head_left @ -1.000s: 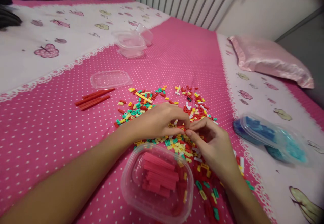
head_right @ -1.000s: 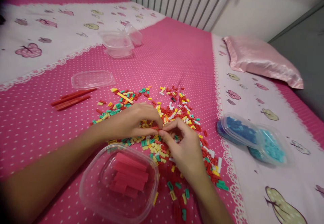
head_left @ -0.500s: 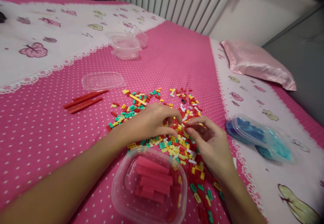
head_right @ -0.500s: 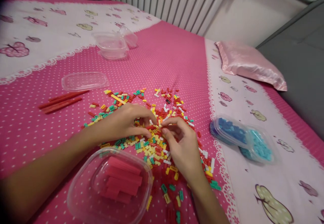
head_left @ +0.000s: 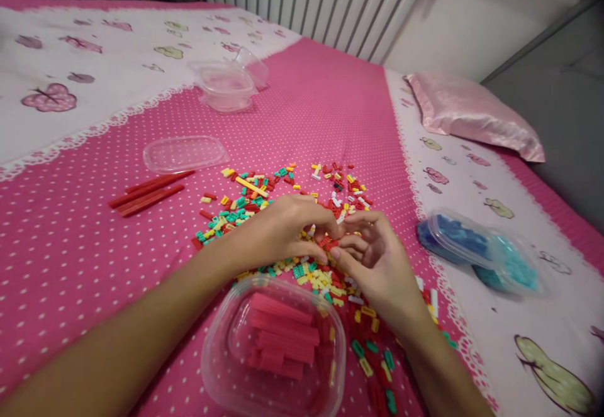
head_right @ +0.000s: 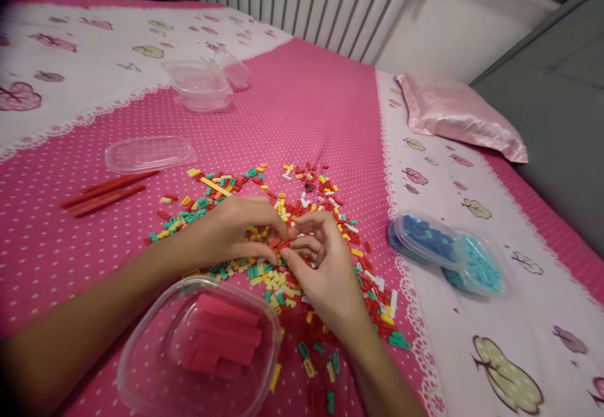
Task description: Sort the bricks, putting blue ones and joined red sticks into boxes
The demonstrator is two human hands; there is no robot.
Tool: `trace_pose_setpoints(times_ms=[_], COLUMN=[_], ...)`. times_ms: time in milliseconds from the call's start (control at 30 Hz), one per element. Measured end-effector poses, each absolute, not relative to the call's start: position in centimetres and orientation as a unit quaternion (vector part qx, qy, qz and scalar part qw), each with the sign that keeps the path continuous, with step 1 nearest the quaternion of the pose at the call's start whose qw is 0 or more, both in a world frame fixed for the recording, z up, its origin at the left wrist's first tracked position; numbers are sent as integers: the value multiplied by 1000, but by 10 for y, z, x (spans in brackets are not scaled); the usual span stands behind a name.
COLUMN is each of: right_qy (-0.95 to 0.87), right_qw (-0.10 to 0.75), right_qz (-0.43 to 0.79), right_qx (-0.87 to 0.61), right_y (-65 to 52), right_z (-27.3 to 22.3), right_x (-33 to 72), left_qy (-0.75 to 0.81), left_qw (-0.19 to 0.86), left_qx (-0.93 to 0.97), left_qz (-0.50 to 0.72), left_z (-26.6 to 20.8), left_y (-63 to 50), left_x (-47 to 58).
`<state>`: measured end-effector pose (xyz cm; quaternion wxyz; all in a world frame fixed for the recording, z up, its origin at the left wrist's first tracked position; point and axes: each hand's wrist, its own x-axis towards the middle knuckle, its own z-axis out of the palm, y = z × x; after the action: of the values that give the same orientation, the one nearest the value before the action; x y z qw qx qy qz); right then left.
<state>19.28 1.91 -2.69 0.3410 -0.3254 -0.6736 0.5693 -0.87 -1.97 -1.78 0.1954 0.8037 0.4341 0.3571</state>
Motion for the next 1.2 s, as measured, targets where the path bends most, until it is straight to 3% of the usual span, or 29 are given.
trace_pose_setpoints(times_ms=[500,1200], right_qy=[-646,-725], right_qw=[345,428], right_qz=[588,432], right_qx=[-342,-325], right_y=[22,12], right_z=[-26,-25], right_x=[193,194], left_qy=[407,405], left_qw=[197,254], left_qx=[819,793], left_qz=[354,377], left_z=[-16,-3], left_y=[-20,-28], left_x=[-6,1])
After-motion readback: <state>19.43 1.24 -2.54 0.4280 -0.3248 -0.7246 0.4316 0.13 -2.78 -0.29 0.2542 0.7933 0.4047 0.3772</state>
